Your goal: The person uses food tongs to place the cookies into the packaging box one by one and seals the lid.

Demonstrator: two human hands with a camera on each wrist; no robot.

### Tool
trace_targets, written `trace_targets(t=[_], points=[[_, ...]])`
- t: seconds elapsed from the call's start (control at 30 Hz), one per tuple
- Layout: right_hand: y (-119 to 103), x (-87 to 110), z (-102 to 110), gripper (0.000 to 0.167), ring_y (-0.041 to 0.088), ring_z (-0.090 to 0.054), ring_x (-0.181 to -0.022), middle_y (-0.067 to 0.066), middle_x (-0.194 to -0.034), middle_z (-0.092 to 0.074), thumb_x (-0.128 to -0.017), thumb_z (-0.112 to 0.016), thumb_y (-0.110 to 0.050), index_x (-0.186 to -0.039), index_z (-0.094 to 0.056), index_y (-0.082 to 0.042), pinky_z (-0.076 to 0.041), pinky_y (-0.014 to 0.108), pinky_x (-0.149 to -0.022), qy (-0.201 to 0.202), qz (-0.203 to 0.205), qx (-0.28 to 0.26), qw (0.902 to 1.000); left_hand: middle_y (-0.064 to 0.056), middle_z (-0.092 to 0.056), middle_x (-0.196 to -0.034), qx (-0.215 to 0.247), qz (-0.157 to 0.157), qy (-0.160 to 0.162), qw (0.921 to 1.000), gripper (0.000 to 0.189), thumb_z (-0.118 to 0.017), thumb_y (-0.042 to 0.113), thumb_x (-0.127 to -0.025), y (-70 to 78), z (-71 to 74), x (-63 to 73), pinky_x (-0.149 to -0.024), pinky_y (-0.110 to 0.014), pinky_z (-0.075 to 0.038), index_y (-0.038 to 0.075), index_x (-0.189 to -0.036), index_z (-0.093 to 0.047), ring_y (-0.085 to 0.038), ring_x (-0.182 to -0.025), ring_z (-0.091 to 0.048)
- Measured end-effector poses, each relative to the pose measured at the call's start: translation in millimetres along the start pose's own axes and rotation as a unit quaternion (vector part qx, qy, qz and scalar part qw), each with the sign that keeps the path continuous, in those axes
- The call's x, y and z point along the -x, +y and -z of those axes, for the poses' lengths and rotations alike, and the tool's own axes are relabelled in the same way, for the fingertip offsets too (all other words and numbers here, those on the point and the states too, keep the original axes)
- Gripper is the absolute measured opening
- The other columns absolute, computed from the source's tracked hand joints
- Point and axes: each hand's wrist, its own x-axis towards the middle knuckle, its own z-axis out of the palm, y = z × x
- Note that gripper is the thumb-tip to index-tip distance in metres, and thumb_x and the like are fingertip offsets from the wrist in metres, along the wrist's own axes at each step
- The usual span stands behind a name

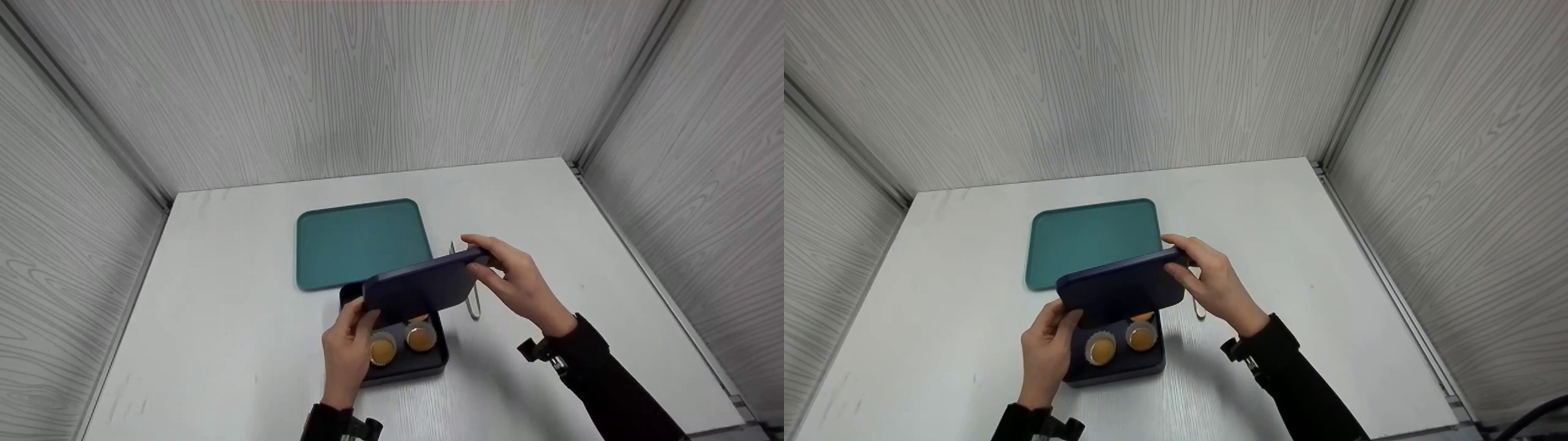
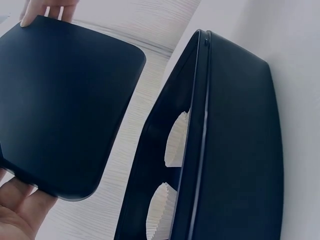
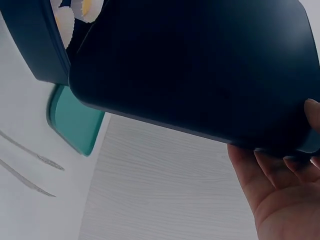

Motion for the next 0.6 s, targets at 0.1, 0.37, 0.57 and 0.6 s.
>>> trace_targets(t=[0.1,0.37,0.57,0.6], points=[[3,3.1,-1,0.047,0.011,-0.066,-0.102,0.006,-0.118,-0.068,-0.097,-0.067,-0.003,-0.144,-0.059,-0.006,-0.054,0.019,-0.087,0.003,-0.055,-0.04,0.9977,-0.003,-0.075,-0.105,0.009,0.001,-0.002,1.0,0.025,-0.065,0.002,-0.099,0.0,1.2,0.2,-0.063,-0.021,-0.053,0.011,-0.121,-0.071,-0.014,-0.073,-0.065],[16,13.2,-11,0.031,0.018,-0.07,-0.107,0.003,-0.117,-0.071,-0.101,-0.065,-0.015,-0.132,-0.067,-0.01,-0.056,0.024,-0.088,0.007,-0.138,-0.08,0.9872,-0.006,-0.075,-0.112,0.044,0.013,0.008,0.9989,0.024,-0.064,0.007,-0.101,-0.7,5.2,-0.8,-0.076,-0.024,-0.057,0.01,-0.124,-0.07,-0.019,-0.094,-0.072],[24,19.3,-22,0.022,0.014,-0.069,-0.096,0.003,-0.107,-0.072,-0.1,-0.067,-0.011,-0.121,-0.072,-0.008,-0.056,0.021,-0.081,0.014,-0.144,-0.054,0.9881,-0.005,-0.076,-0.112,0.036,0.039,0.02,0.9984,0.023,-0.066,0.013,-0.1,-0.1,7.6,-1.4,-0.079,-0.023,-0.057,0.009,-0.123,-0.071,-0.017,-0.097,-0.071],[25,19.9,-23,0.021,0.013,-0.069,-0.094,0.003,-0.105,-0.072,-0.099,-0.067,-0.011,-0.12,-0.073,-0.008,-0.056,0.021,-0.08,0.016,-0.145,-0.051,0.988,-0.005,-0.076,-0.111,0.034,0.043,0.021,0.9983,0.024,-0.066,0.013,-0.1,-0.1,7.8,-1.2,-0.079,-0.022,-0.057,0.008,-0.123,-0.071,-0.016,-0.096,-0.071]])
